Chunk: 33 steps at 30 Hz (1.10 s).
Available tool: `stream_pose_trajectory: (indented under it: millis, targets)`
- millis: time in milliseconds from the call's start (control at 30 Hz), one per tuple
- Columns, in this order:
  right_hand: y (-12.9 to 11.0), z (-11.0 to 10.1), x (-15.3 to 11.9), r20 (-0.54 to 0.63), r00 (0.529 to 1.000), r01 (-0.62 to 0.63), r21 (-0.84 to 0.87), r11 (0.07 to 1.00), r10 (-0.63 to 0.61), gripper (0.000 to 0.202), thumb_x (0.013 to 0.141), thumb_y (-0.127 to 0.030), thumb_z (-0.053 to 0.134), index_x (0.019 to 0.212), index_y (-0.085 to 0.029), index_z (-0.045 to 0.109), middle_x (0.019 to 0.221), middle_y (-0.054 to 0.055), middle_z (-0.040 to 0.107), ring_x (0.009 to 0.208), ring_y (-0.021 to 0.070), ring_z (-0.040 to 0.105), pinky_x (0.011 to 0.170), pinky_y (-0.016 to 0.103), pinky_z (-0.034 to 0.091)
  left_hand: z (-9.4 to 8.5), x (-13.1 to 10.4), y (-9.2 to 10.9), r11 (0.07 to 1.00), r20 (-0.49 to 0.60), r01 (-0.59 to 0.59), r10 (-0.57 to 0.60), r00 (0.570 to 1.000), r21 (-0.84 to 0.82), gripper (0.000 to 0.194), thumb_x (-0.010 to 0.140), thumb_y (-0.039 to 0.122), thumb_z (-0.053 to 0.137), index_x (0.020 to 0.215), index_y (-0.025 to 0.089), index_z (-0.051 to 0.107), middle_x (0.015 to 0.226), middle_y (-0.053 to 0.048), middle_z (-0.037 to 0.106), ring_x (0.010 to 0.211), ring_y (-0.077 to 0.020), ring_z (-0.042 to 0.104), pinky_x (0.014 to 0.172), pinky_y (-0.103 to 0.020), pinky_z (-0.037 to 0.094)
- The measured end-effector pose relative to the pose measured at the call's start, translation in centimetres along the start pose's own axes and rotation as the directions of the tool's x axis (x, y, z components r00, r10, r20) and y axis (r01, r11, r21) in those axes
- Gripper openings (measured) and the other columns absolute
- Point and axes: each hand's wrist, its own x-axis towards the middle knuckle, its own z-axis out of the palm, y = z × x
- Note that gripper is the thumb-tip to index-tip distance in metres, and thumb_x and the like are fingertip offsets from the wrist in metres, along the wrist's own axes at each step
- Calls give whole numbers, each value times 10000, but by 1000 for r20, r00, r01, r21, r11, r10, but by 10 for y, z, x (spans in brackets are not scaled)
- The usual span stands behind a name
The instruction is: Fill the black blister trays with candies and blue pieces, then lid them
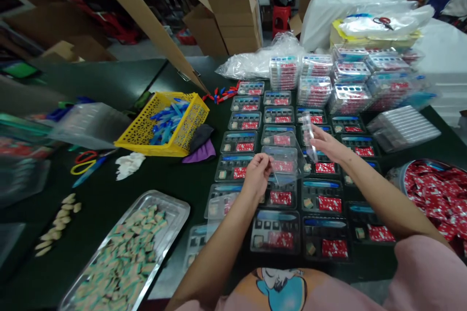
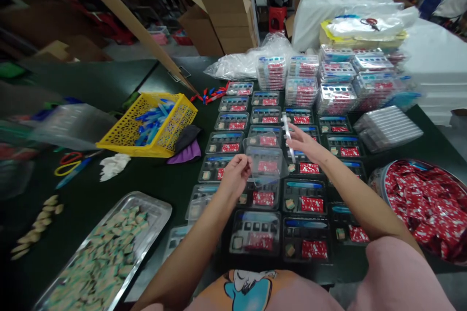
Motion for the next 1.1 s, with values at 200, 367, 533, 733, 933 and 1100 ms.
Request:
stream_pose_trajectory:
  millis: [200, 367, 533, 733, 933, 1100]
  targets:
    - [-13, -33, -36, -249, 958, 165, 83, 983, -140, 599, 753, -499, 747, 1301, -364, 547, 1231, 30, 623, 1119, 233, 610, 935, 422, 536, 27, 47, -4, 996, -1, 22, -22, 1000, -84, 231, 709, 204, 787, 696, 150, 563, 812, -40, 694, 577, -53, 544, 522, -149, 394]
    - [-1, -47, -104, -414, 888, 268, 107, 957, -202, 676, 746, -569, 726, 1357, -405, 489, 1406, 40, 529, 1278, 284, 531, 1034, 492, 477, 97, 107, -18, 990, -26, -5, 1, 1000, -140, 132, 818, 112, 648, 711, 147, 579, 751, -28, 678, 567, -56, 557, 526, -154, 390]
    - [28, -47, -155, -463, 873, 268, 192, 944, -153, 796, 728, -613, 724, 1425, -375, 423, 1486, 82, 456, 1327, 319, 481, 1060, 544, 443, 167, 156, -54, 980, -149, -52, 23, 989, -193, 193, 882, 81, 557, 713, 167, 521, 755, -2, 647, 618, -48, 587, 623, -151, 452]
    - [44, -43, -179, -484, 865, 285, 257, 923, -132, 863, 728, -601, 732, 1470, -340, 378, 1473, 97, 473, 1354, 323, 454, 1097, 534, 403, 200, 180, -99, 984, -255, -75, 31, 967, -162, 216, 946, 89, 450, 755, 190, 449, 819, 4, 608, 739, -37, 629, 769, -150, 514]
    - [47, -47, -184, -456, 880, 286, 287, 914, -131, 863, 718, -599, 744, 1462, -345, 389, 1491, 93, 459, 1360, 327, 447, 1117, 545, 374, 198, 185, -114, 998, -282, -44, 31, 959, -39, 209, 925, 96, 486, 747, 195, 439, 787, 24, 553, 738, -23, 608, 800, -143, 524]
    - [48, -47, -186, -452, 882, 292, 296, 909, -136, 879, 706, -615, 746, 1464, -346, 391, 1490, 94, 460, 1358, 333, 447, 1108, 544, 387, 190, 178, -110, 989, -198, 56, -27, 980, 139, 238, 817, 30, 595, 689, 185, 467, 707, 21, 539, 710, -50, 609, 784, -168, 544]
